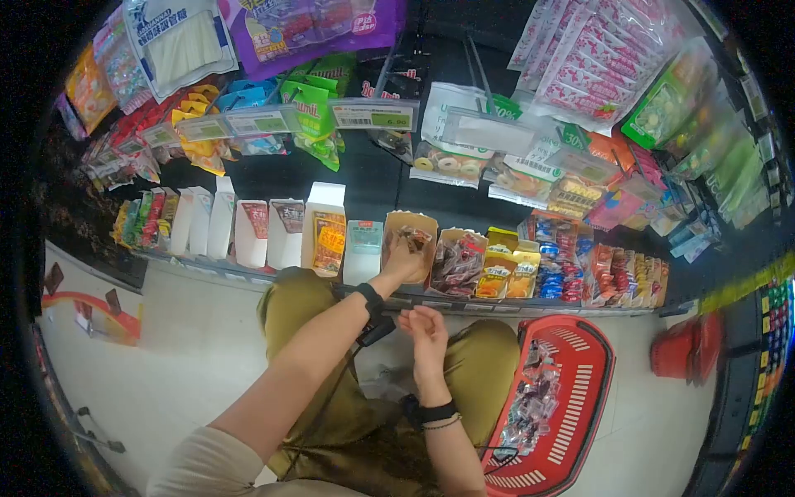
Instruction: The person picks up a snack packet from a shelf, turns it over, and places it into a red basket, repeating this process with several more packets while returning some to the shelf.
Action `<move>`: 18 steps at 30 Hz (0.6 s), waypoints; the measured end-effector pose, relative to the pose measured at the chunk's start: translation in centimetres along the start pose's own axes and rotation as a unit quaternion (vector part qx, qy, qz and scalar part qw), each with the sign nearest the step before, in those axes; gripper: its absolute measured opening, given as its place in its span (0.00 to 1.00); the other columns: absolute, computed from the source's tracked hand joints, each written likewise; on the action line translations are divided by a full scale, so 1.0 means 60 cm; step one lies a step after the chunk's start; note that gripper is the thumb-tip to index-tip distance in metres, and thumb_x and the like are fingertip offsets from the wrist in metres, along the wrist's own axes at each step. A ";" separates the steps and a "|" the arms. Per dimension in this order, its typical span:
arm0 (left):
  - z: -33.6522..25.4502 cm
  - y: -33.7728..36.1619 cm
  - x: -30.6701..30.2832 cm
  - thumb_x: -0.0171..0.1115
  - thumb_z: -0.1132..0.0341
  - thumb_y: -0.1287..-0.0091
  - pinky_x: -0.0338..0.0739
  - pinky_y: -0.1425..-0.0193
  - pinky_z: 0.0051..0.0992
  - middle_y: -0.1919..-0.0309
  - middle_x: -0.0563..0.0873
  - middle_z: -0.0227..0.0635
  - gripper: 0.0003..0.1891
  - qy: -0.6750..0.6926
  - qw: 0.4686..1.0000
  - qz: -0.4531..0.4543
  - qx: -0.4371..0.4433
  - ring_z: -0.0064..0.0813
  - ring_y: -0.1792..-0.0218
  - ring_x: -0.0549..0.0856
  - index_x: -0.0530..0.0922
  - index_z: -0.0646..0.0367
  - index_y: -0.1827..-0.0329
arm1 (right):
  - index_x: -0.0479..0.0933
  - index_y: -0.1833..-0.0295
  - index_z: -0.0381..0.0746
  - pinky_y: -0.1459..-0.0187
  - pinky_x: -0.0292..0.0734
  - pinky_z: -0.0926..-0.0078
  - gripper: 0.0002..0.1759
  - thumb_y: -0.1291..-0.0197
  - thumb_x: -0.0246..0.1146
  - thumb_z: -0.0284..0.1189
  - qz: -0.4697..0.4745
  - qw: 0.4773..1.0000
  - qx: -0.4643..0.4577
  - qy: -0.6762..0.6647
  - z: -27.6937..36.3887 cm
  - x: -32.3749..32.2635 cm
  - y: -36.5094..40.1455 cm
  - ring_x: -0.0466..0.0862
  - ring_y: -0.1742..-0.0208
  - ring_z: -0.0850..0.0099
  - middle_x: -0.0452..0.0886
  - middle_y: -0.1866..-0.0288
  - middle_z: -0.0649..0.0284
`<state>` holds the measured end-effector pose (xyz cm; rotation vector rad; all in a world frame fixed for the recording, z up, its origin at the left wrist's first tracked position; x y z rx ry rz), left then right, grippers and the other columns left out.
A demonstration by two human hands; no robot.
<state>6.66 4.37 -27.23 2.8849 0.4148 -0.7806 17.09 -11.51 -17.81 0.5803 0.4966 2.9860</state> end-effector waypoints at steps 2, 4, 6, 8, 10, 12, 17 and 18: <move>-0.017 0.005 -0.028 0.49 0.63 0.41 0.53 0.31 0.40 0.38 0.62 0.59 0.24 -0.039 0.997 0.043 0.043 0.54 0.36 0.61 0.69 0.64 0.42 | 0.68 0.51 0.33 0.54 0.77 0.73 0.12 0.38 0.57 0.26 0.006 1.000 0.002 0.007 -0.001 0.003 0.004 0.81 0.59 0.69 0.80 0.58 0.55; -0.049 0.021 -0.068 0.51 0.68 0.42 0.59 0.34 0.37 0.47 0.72 0.58 0.23 -0.056 0.995 0.027 0.076 0.51 0.40 0.66 0.68 0.65 0.42 | 0.69 0.52 0.34 0.55 0.77 0.74 0.11 0.38 0.57 0.26 0.016 1.000 0.001 0.021 -0.005 0.006 0.002 0.81 0.60 0.70 0.80 0.59 0.55; -0.043 0.024 -0.093 0.51 0.71 0.42 0.65 0.40 0.34 0.54 0.76 0.54 0.22 0.046 0.996 -0.011 0.079 0.45 0.45 0.71 0.69 0.63 0.43 | 0.69 0.52 0.34 0.56 0.76 0.75 0.11 0.38 0.57 0.26 0.007 1.000 -0.012 0.013 -0.010 0.003 -0.004 0.81 0.61 0.71 0.80 0.60 0.57; -0.041 0.038 -0.126 0.52 0.74 0.42 0.70 0.46 0.30 0.61 0.80 0.49 0.20 0.148 0.985 -0.050 0.077 0.40 0.50 0.76 0.70 0.62 0.44 | 0.69 0.52 0.35 0.57 0.76 0.75 0.11 0.38 0.58 0.26 -0.001 1.000 -0.022 0.007 -0.014 0.000 -0.008 0.81 0.62 0.72 0.80 0.60 0.58; -0.125 0.096 -0.213 0.53 0.75 0.39 0.72 0.49 0.24 0.53 0.78 0.39 0.15 0.307 0.949 0.003 -0.071 0.27 0.51 0.77 0.71 0.65 0.48 | 0.69 0.52 0.35 0.58 0.75 0.77 0.12 0.39 0.59 0.26 -0.035 0.998 -0.040 0.047 -0.017 -0.004 -0.010 0.80 0.62 0.73 0.78 0.60 0.60; -0.107 0.095 -0.230 0.56 0.75 0.40 0.73 0.50 0.26 0.52 0.77 0.37 0.14 0.387 0.919 0.023 -0.064 0.26 0.51 0.77 0.72 0.62 0.49 | 0.69 0.50 0.35 0.58 0.74 0.77 0.14 0.39 0.59 0.29 -0.028 0.996 -0.047 0.069 -0.019 -0.004 -0.010 0.79 0.60 0.74 0.76 0.55 0.61; -0.129 0.126 -0.281 0.58 0.75 0.39 0.74 0.50 0.26 0.49 0.76 0.36 0.16 0.454 0.881 0.114 -0.074 0.25 0.51 0.77 0.72 0.62 0.48 | 0.66 0.43 0.37 0.52 0.73 0.71 0.19 0.33 0.51 0.37 0.074 0.996 -0.039 0.034 0.018 0.034 0.016 0.75 0.49 0.72 0.73 0.48 0.61; -0.129 0.129 -0.286 0.58 0.74 0.39 0.74 0.50 0.26 0.49 0.76 0.36 0.16 0.463 0.873 0.126 -0.090 0.25 0.51 0.77 0.72 0.62 0.48 | 0.64 0.41 0.35 0.51 0.74 0.70 0.21 0.32 0.48 0.37 0.118 0.992 -0.040 -0.018 0.031 0.045 0.025 0.75 0.48 0.70 0.72 0.47 0.59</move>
Point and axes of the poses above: each hand's wrist, its own y-axis away from the middle knuckle, its own x-axis out of the palm, z = x × y, the point moved 3 cm from there along -y, towards the middle knuckle
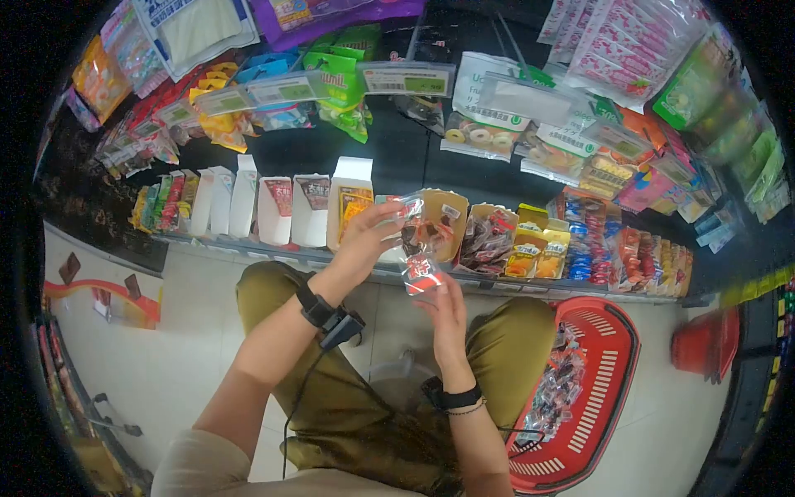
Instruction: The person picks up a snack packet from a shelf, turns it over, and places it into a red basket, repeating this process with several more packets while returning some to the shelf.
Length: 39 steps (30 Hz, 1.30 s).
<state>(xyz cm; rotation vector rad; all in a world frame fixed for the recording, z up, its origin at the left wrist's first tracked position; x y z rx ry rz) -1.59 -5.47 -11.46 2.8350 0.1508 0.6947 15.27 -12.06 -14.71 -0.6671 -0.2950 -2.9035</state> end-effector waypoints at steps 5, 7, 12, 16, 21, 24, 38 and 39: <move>-0.002 0.008 0.001 0.53 0.77 0.40 0.73 0.53 0.29 0.59 0.76 0.34 0.12 0.173 0.979 0.092 -0.062 0.25 0.57 0.77 0.73 0.60 0.53 | 0.65 0.41 0.35 0.51 0.75 0.67 0.21 0.31 0.47 0.38 0.045 0.955 0.188 -0.224 0.038 0.057 0.031 0.78 0.53 0.68 0.75 0.49 0.56; -0.016 0.016 0.020 0.49 0.72 0.37 0.68 0.63 0.26 0.69 0.73 0.31 0.06 0.356 0.902 0.191 -0.153 0.23 0.69 0.73 0.72 0.60 0.59 | 0.69 0.45 0.34 0.55 0.77 0.69 0.17 0.34 0.52 0.34 0.095 0.958 0.220 -0.157 0.030 0.065 0.047 0.80 0.58 0.70 0.78 0.54 0.58; -0.035 0.017 0.035 0.43 0.67 0.34 0.59 0.70 0.23 0.76 0.66 0.28 0.07 0.501 0.806 0.254 -0.187 0.20 0.78 0.64 0.69 0.58 0.66 | 0.73 0.51 0.33 0.60 0.78 0.74 0.12 0.40 0.59 0.25 0.108 0.981 0.147 -0.058 0.037 0.105 0.082 0.81 0.63 0.74 0.80 0.60 0.60; -0.043 0.028 0.041 0.42 0.67 0.34 0.58 0.71 0.21 0.76 0.66 0.29 0.08 0.504 0.787 0.286 -0.211 0.19 0.78 0.63 0.70 0.58 0.66 | 0.74 0.54 0.32 0.63 0.78 0.77 0.11 0.43 0.61 0.21 0.090 0.989 0.103 0.052 0.056 0.128 0.090 0.81 0.67 0.75 0.81 0.64 0.60; -0.048 0.028 0.048 0.42 0.67 0.33 0.58 0.73 0.20 0.77 0.66 0.29 0.09 0.481 0.788 0.330 -0.194 0.18 0.79 0.63 0.71 0.59 0.67 | 0.74 0.55 0.31 0.64 0.77 0.78 0.10 0.43 0.61 0.21 0.093 0.989 0.090 0.073 0.057 0.133 0.093 0.81 0.70 0.75 0.82 0.67 0.59; -0.057 0.033 0.056 0.42 0.67 0.33 0.58 0.73 0.20 0.77 0.66 0.29 0.09 0.475 0.792 0.332 -0.193 0.18 0.80 0.63 0.70 0.59 0.67 | 0.74 0.55 0.31 0.65 0.77 0.79 0.10 0.43 0.62 0.21 0.099 0.989 0.085 0.073 0.057 0.132 0.092 0.81 0.71 0.74 0.82 0.68 0.59; -0.044 0.024 0.096 0.42 0.63 0.32 0.64 0.66 0.26 0.72 0.70 0.33 0.12 0.453 0.793 0.343 -0.218 0.24 0.73 0.70 0.70 0.61 0.57 | 0.73 0.52 0.30 0.63 0.79 0.75 0.11 0.42 0.59 0.19 0.091 0.994 0.005 0.058 0.070 0.107 0.098 0.81 0.65 0.73 0.81 0.62 0.57; -0.043 0.026 0.105 0.43 0.60 0.31 0.68 0.61 0.28 0.66 0.75 0.37 0.15 0.418 0.817 0.337 -0.212 0.28 0.68 0.75 0.70 0.62 0.52 | 0.72 0.52 0.31 0.64 0.79 0.75 0.12 0.41 0.59 0.20 0.046 0.999 -0.006 0.015 0.077 0.099 0.101 0.81 0.66 0.73 0.81 0.62 0.57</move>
Point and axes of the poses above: each hand's wrist, its own y-axis away from the middle knuckle, its own x-axis out of the palm, z = x × y, the point moved 3 cm from there along -y, towards the middle knuckle
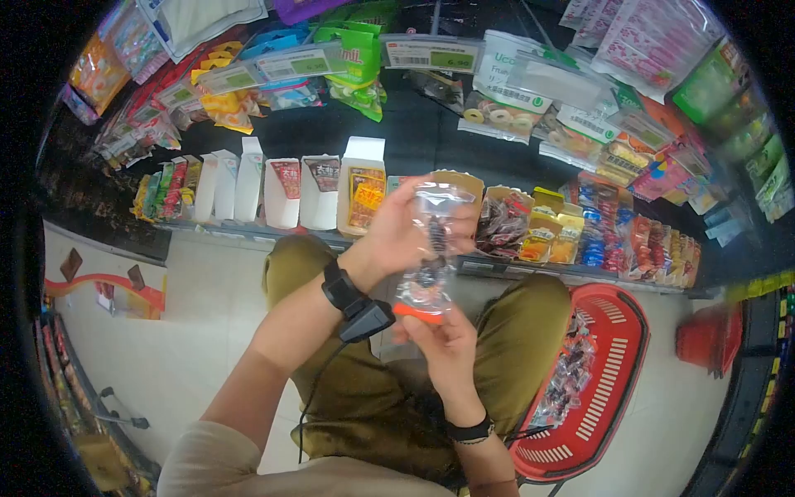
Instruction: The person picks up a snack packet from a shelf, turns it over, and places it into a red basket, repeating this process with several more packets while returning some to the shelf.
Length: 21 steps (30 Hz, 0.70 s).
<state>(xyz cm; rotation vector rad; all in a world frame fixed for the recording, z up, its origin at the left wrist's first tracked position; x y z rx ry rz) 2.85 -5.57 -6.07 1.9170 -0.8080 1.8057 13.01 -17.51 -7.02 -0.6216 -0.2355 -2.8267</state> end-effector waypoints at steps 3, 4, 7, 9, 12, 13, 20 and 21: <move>0.049 -0.040 0.021 0.44 0.56 0.30 0.70 0.45 0.33 0.50 0.77 0.41 0.19 -0.077 0.996 0.023 -0.044 0.33 0.53 0.77 0.71 0.61 0.46 | 0.71 0.49 0.36 0.65 0.78 0.76 0.12 0.39 0.58 0.24 -0.102 0.990 -0.037 -0.093 0.009 -0.050 0.026 0.80 0.66 0.74 0.80 0.59 0.59; 0.075 -0.058 0.008 0.46 0.56 0.30 0.69 0.43 0.34 0.45 0.74 0.40 0.20 -0.138 0.987 0.055 -0.057 0.31 0.47 0.74 0.70 0.61 0.43 | 0.71 0.49 0.37 0.65 0.78 0.76 0.13 0.39 0.58 0.24 -0.147 0.980 -0.066 -0.116 0.025 -0.063 0.037 0.80 0.64 0.75 0.80 0.58 0.60; 0.160 -0.097 -0.001 0.53 0.58 0.32 0.66 0.38 0.34 0.36 0.66 0.35 0.23 -0.291 0.940 0.134 -0.117 0.27 0.37 0.66 0.67 0.60 0.38 | 0.69 0.46 0.40 0.64 0.78 0.79 0.14 0.37 0.57 0.27 -0.267 0.940 -0.157 -0.144 0.049 -0.149 0.081 0.79 0.60 0.78 0.79 0.56 0.63; 0.182 -0.114 -0.009 0.55 0.61 0.33 0.69 0.39 0.31 0.42 0.73 0.37 0.21 -0.312 0.937 0.096 -0.123 0.27 0.42 0.72 0.69 0.61 0.40 | 0.68 0.43 0.41 0.62 0.76 0.84 0.16 0.35 0.54 0.32 -0.289 0.910 -0.210 -0.208 0.073 -0.187 0.094 0.79 0.61 0.79 0.79 0.60 0.68; 0.152 -0.137 -0.065 0.53 0.67 0.33 0.74 0.46 0.29 0.52 0.78 0.37 0.14 -0.472 0.881 -0.029 0.006 0.30 0.52 0.79 0.73 0.63 0.47 | 0.68 0.43 0.40 0.62 0.76 0.84 0.17 0.35 0.54 0.32 -0.271 0.897 -0.179 -0.298 0.088 -0.189 0.087 0.79 0.61 0.80 0.78 0.62 0.69; 0.127 -0.139 -0.100 0.53 0.69 0.34 0.76 0.50 0.28 0.57 0.80 0.37 0.12 -0.513 0.852 -0.083 0.062 0.30 0.57 0.81 0.74 0.63 0.50 | 0.68 0.43 0.39 0.62 0.76 0.84 0.17 0.35 0.55 0.31 -0.256 0.921 -0.145 -0.256 0.079 -0.186 0.077 0.79 0.61 0.79 0.78 0.62 0.68; 0.035 -0.095 -0.293 0.59 0.59 0.45 0.49 0.34 0.54 0.43 0.69 0.54 0.29 -0.816 0.365 -0.447 0.026 0.55 0.36 0.61 0.66 0.57 0.39 | 0.72 0.50 0.36 0.59 0.76 0.77 0.12 0.38 0.58 0.28 -0.148 0.976 0.031 -0.157 -0.035 -0.111 -0.049 0.78 0.65 0.76 0.78 0.62 0.63; 0.036 -0.085 -0.324 0.59 0.59 0.45 0.49 0.34 0.54 0.43 0.69 0.54 0.29 -0.818 0.362 -0.447 0.029 0.55 0.36 0.61 0.66 0.57 0.39 | 0.72 0.50 0.36 0.58 0.75 0.78 0.12 0.38 0.58 0.28 -0.146 0.976 0.050 -0.152 -0.050 -0.109 -0.056 0.78 0.65 0.77 0.78 0.62 0.63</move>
Point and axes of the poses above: each hand's wrist, its own y-axis away from the middle knuckle, its own x-axis out of the palm, z = x × y, the point moved 3 cm from there along -y, towards the middle knuckle
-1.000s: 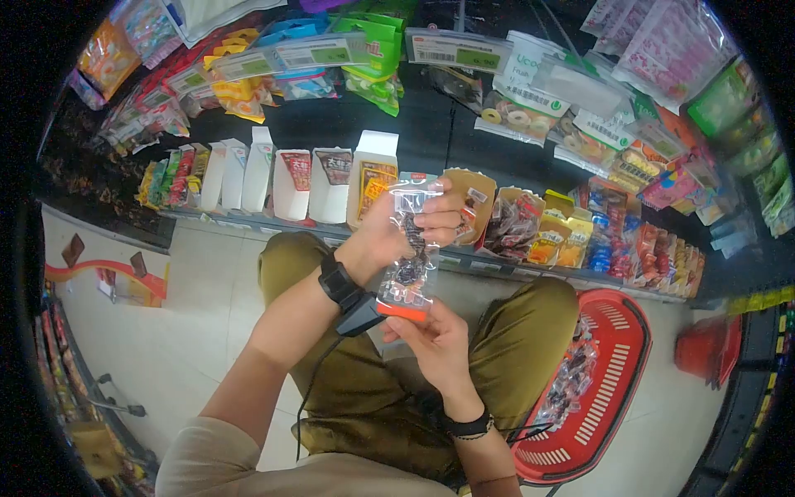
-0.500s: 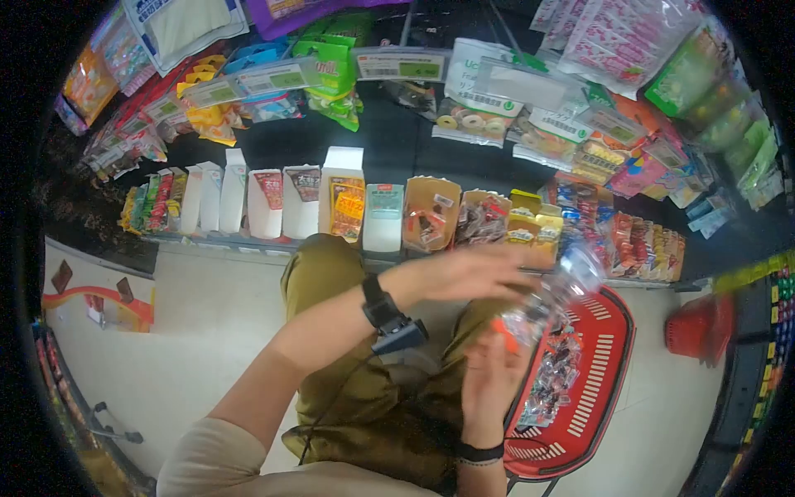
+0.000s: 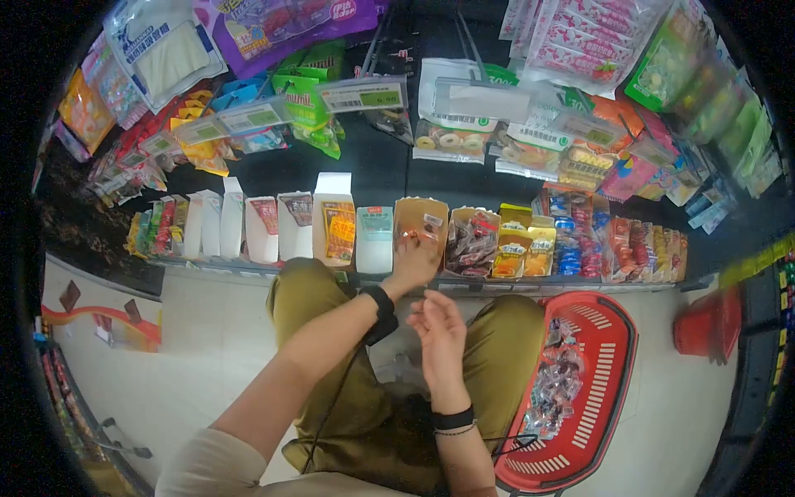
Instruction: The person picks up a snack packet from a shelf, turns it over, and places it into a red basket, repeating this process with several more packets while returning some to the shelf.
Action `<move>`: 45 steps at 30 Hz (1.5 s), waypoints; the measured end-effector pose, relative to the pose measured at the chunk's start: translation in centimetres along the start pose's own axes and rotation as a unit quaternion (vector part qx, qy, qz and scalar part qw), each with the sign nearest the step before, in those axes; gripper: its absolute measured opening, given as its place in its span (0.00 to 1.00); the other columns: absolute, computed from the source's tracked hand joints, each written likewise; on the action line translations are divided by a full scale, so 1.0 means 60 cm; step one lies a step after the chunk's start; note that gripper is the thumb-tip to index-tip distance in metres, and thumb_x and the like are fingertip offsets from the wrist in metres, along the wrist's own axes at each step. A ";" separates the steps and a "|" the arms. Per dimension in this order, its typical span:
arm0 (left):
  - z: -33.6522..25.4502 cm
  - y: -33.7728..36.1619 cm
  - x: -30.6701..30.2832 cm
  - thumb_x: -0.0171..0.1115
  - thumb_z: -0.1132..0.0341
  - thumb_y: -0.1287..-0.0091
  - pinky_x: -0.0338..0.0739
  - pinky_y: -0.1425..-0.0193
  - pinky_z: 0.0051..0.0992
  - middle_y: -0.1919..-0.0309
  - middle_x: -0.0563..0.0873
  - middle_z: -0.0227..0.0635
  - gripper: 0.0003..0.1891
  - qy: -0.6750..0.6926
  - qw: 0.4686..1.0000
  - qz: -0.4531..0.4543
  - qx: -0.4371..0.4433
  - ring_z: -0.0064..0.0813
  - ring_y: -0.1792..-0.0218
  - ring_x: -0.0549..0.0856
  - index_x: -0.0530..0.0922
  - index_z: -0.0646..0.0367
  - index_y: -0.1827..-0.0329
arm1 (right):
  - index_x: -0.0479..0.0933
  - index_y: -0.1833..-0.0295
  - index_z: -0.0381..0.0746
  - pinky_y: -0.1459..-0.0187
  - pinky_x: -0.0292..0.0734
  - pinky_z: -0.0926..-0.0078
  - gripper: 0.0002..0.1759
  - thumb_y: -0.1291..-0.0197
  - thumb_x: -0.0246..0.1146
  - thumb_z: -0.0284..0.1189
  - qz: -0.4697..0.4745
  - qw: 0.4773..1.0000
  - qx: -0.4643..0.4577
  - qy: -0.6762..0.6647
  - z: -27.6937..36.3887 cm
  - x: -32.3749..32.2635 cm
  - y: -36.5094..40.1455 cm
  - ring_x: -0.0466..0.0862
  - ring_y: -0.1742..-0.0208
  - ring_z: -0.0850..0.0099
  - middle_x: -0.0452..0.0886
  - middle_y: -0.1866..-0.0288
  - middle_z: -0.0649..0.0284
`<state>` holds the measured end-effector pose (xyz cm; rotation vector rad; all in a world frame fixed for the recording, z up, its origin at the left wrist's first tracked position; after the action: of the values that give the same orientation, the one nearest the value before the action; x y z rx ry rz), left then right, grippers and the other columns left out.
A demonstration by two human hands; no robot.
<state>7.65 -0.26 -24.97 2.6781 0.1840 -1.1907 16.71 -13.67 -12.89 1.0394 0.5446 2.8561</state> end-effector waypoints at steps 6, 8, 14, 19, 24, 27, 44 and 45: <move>0.027 0.018 0.016 0.58 0.58 0.43 0.37 0.35 0.63 0.36 0.61 0.50 0.27 -0.217 0.954 -0.005 0.206 0.58 0.32 0.51 0.67 0.43 0.38 | 0.74 0.53 0.36 0.60 0.75 0.80 0.09 0.38 0.57 0.27 -0.007 0.999 0.038 0.013 -0.024 -0.012 0.004 0.78 0.66 0.79 0.79 0.64 0.64; 0.030 0.026 0.006 0.59 0.58 0.44 0.39 0.36 0.63 0.35 0.60 0.47 0.24 -0.217 0.957 0.011 0.194 0.56 0.31 0.50 0.71 0.41 0.41 | 0.74 0.53 0.36 0.60 0.75 0.80 0.09 0.38 0.57 0.27 -0.012 0.999 0.037 0.035 -0.021 -0.019 0.006 0.78 0.66 0.79 0.79 0.65 0.65; 0.043 0.007 0.020 0.60 0.60 0.44 0.45 0.41 0.63 0.37 0.63 0.41 0.19 -0.268 0.937 -0.021 0.222 0.50 0.34 0.58 0.76 0.42 0.47 | 0.74 0.53 0.36 0.59 0.75 0.80 0.09 0.38 0.57 0.27 -0.021 0.999 0.023 0.042 -0.013 -0.025 0.010 0.77 0.66 0.80 0.79 0.65 0.65; 0.014 0.005 -0.036 0.61 0.65 0.47 0.55 0.42 0.55 0.40 0.66 0.41 0.18 -0.183 0.969 0.005 0.165 0.47 0.40 0.69 0.77 0.48 0.50 | 0.74 0.54 0.36 0.59 0.74 0.80 0.09 0.38 0.57 0.28 -0.014 0.999 0.025 0.046 -0.015 -0.028 0.017 0.77 0.66 0.79 0.79 0.65 0.65; 0.015 0.003 -0.099 0.60 0.73 0.47 0.72 0.52 0.37 0.53 0.77 0.48 0.14 0.035 0.961 -0.042 0.270 0.48 0.53 0.77 0.79 0.61 0.56 | 0.74 0.54 0.36 0.59 0.74 0.80 0.09 0.37 0.57 0.28 -0.019 0.998 0.034 0.052 -0.029 -0.025 0.019 0.76 0.66 0.79 0.79 0.64 0.64; 0.019 0.004 -0.132 0.57 0.76 0.45 0.74 0.53 0.36 0.62 0.81 0.49 0.11 0.074 0.967 -0.038 0.242 0.46 0.57 0.80 0.79 0.63 0.59 | 0.74 0.55 0.36 0.60 0.73 0.79 0.09 0.38 0.57 0.28 -0.007 0.998 0.043 0.049 -0.036 -0.023 0.019 0.76 0.67 0.79 0.79 0.64 0.64; 0.014 0.013 -0.189 0.60 0.69 0.40 0.79 0.68 0.29 0.74 0.84 0.46 0.08 0.113 0.966 -0.143 0.185 0.36 0.71 0.86 0.81 0.66 0.65 | 0.74 0.56 0.37 0.62 0.75 0.81 0.07 0.38 0.56 0.26 -0.018 0.998 0.036 0.048 -0.043 -0.030 0.026 0.78 0.69 0.80 0.78 0.66 0.66; 0.015 0.009 -0.184 0.60 0.69 0.40 0.79 0.69 0.29 0.75 0.84 0.47 0.09 0.123 0.969 -0.134 0.167 0.35 0.71 0.86 0.81 0.67 0.65 | 0.74 0.56 0.37 0.62 0.75 0.81 0.07 0.38 0.56 0.26 -0.019 0.998 0.032 0.049 -0.039 -0.031 0.028 0.78 0.69 0.80 0.78 0.66 0.66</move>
<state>-0.28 -1.32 -17.25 3.1790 0.4309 -1.0304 16.77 -16.28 -15.13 0.8891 0.6589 2.8858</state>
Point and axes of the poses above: each hand's wrist, its own y-axis away from the middle knuckle, its own x-axis out of the palm, z = x × y, the point moved 3 cm from there along -y, towards the middle knuckle
